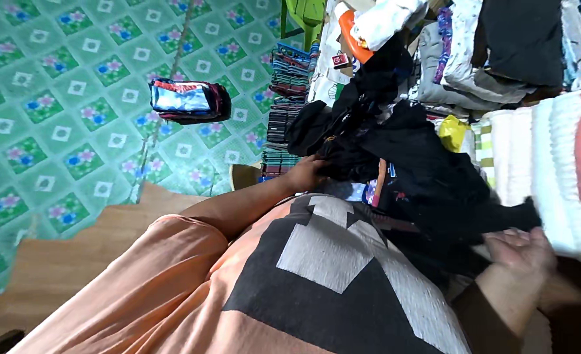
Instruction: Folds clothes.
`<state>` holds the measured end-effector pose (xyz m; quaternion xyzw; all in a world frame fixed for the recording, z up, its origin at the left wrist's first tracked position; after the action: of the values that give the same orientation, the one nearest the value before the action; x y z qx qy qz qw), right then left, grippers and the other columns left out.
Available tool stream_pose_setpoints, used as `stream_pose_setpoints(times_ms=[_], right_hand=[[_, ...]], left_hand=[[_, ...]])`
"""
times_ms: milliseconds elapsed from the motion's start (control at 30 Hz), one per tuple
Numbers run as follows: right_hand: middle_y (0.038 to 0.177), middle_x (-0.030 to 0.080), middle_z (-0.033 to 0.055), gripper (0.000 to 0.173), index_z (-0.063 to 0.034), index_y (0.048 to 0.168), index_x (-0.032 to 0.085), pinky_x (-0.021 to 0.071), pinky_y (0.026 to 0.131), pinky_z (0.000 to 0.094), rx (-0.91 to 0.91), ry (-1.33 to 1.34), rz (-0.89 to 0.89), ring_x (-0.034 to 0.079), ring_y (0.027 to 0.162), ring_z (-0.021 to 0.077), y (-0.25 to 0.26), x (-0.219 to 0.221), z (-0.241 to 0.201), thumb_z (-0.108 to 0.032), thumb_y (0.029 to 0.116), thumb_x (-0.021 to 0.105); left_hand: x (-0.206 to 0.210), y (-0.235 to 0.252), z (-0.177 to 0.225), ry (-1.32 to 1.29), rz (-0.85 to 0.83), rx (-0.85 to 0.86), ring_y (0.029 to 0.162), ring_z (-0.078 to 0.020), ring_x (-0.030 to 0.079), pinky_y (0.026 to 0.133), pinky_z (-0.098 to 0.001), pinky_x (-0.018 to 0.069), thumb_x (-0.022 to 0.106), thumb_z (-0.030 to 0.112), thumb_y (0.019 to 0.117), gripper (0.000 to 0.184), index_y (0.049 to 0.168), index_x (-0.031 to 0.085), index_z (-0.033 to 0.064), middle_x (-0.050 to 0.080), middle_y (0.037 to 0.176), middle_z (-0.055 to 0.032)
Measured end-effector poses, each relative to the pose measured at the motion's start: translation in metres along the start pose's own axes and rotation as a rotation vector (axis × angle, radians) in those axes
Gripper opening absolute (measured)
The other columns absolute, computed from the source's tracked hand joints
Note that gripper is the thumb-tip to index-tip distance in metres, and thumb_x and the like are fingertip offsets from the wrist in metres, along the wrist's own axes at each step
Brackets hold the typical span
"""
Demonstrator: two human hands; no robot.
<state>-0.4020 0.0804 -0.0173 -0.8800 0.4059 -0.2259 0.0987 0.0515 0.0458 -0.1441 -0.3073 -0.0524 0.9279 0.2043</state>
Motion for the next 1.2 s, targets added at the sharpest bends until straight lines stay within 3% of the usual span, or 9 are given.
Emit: stream_pose_setpoints(times_ms=[167, 300, 400, 533, 633, 767, 967, 1133, 1200], right_hand=[[0.145, 0.046, 0.009, 0.048, -0.0131, 0.148, 0.033, 0.0469, 0.105, 0.0442, 0.047, -0.192, 0.076, 0.053, 0.129, 0.0211, -0.011, -0.014, 0.012, -0.037, 0.1071, 0.036], [0.12, 0.056, 0.0039, 0.051, -0.01, 0.145, 0.04, 0.051, 0.077, 0.0291, -0.403, -0.57, 0.002, 0.057, 0.096, 0.0096, -0.027, -0.008, 0.009, -0.017, 0.0975, 0.057], [0.114, 0.066, 0.0094, 0.032, 0.0015, 0.126, 0.059, 0.0564, 0.085, 0.0313, -0.605, -0.884, -0.348, 0.065, 0.098, 0.0108, -0.043, 0.004, 0.006, -0.019, 0.101, 0.06], [0.13, 0.058, 0.0234, 0.033, -0.0012, 0.126, 0.067, 0.0578, 0.084, 0.0408, -0.823, -1.254, -0.495, 0.064, 0.103, 0.0274, -0.072, 0.025, 0.008, -0.012, 0.0946, 0.068], [0.123, 0.063, 0.0224, 0.028, 0.001, 0.12, 0.07, 0.0574, 0.081, 0.0362, -0.927, -1.236, -0.542, 0.065, 0.098, 0.0249, -0.079, 0.026, 0.009, -0.011, 0.0952, 0.064], [0.144, 0.057, 0.0215, 0.036, -0.0016, 0.127, 0.069, 0.0587, 0.086, 0.0439, -0.921, -1.338, -0.773, 0.067, 0.109, 0.03, -0.081, 0.029, 0.022, -0.017, 0.0945, 0.066], [0.124, 0.067, 0.0229, 0.026, 0.0003, 0.112, 0.074, 0.0449, 0.106, 0.0538, -1.152, -1.285, -0.584, 0.06, 0.12, 0.0399, -0.086, 0.045, 0.025, -0.019, 0.0981, 0.063], [0.141, 0.055, 0.029, 0.056, -0.0024, 0.143, 0.056, 0.0328, 0.111, 0.0702, -0.803, -1.649, -0.43, 0.045, 0.136, 0.0517, -0.066, 0.082, 0.012, -0.033, 0.0972, 0.066], [0.134, 0.061, 0.0289, 0.045, -0.0011, 0.133, 0.064, 0.0354, 0.107, 0.0736, -0.628, -1.72, -0.475, 0.051, 0.131, 0.0517, -0.047, 0.093, 0.007, -0.029, 0.0976, 0.068]], left_hand=[[0.007, -0.004, -0.005, 0.028, 0.006, 0.029, 0.137, -0.0399, 0.049, 0.115, -0.0584, 0.0383, 0.071, 0.034, 0.0954, 0.05, 0.138, 0.063, 0.0089, 0.055, 0.145, -0.0205], [0.003, -0.013, 0.009, 0.032, -0.011, -0.009, 0.139, -0.0394, 0.047, 0.116, -0.0571, 0.0372, 0.071, 0.031, 0.0971, 0.048, 0.139, 0.062, 0.008, 0.053, 0.147, -0.0203], [0.011, -0.009, -0.002, 0.037, -0.016, 0.016, 0.139, -0.0385, 0.047, 0.116, -0.0576, 0.0372, 0.069, 0.034, 0.0969, 0.049, 0.138, 0.063, 0.0079, 0.053, 0.147, -0.0204], [0.015, -0.011, -0.008, 0.069, 0.008, 0.074, 0.136, -0.0379, 0.05, 0.114, -0.058, 0.0388, 0.068, 0.035, 0.0969, 0.048, 0.136, 0.064, 0.0083, 0.055, 0.145, -0.0196], [0.012, -0.016, -0.004, 0.06, -0.014, 0.063, 0.138, -0.0386, 0.048, 0.115, -0.0582, 0.037, 0.068, 0.031, 0.0978, 0.046, 0.137, 0.063, 0.0069, 0.053, 0.147, -0.0204], [0.018, -0.013, -0.013, 0.074, -0.008, 0.068, 0.139, -0.0393, 0.048, 0.115, -0.0586, 0.0365, 0.068, 0.033, 0.0974, 0.047, 0.137, 0.063, 0.0076, 0.054, 0.147, -0.0203], [0.017, -0.011, -0.008, 0.08, -0.02, 0.051, 0.139, -0.0398, 0.047, 0.117, -0.057, 0.0351, 0.069, 0.032, 0.0965, 0.048, 0.136, 0.064, 0.0049, 0.054, 0.146, -0.0227], [0.014, -0.012, -0.007, 0.081, -0.042, 0.065, 0.139, -0.0384, 0.048, 0.118, -0.0558, 0.0355, 0.069, 0.03, 0.0969, 0.043, 0.131, 0.068, 0.0049, 0.056, 0.145, -0.0219], [0.011, -0.012, -0.007, 0.068, -0.009, 0.07, 0.138, -0.0388, 0.049, 0.115, -0.057, 0.0383, 0.07, 0.031, 0.0964, 0.043, 0.132, 0.066, 0.0066, 0.055, 0.145, -0.0218]])
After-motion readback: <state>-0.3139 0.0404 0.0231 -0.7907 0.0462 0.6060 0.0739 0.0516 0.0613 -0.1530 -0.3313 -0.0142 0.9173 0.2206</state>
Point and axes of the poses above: each hand's wrist, its own y-axis towards the middle knuckle, its own x-axis out of the palm, z = x × y, the point moved 3 cm from there along y, towards the middle knuckle
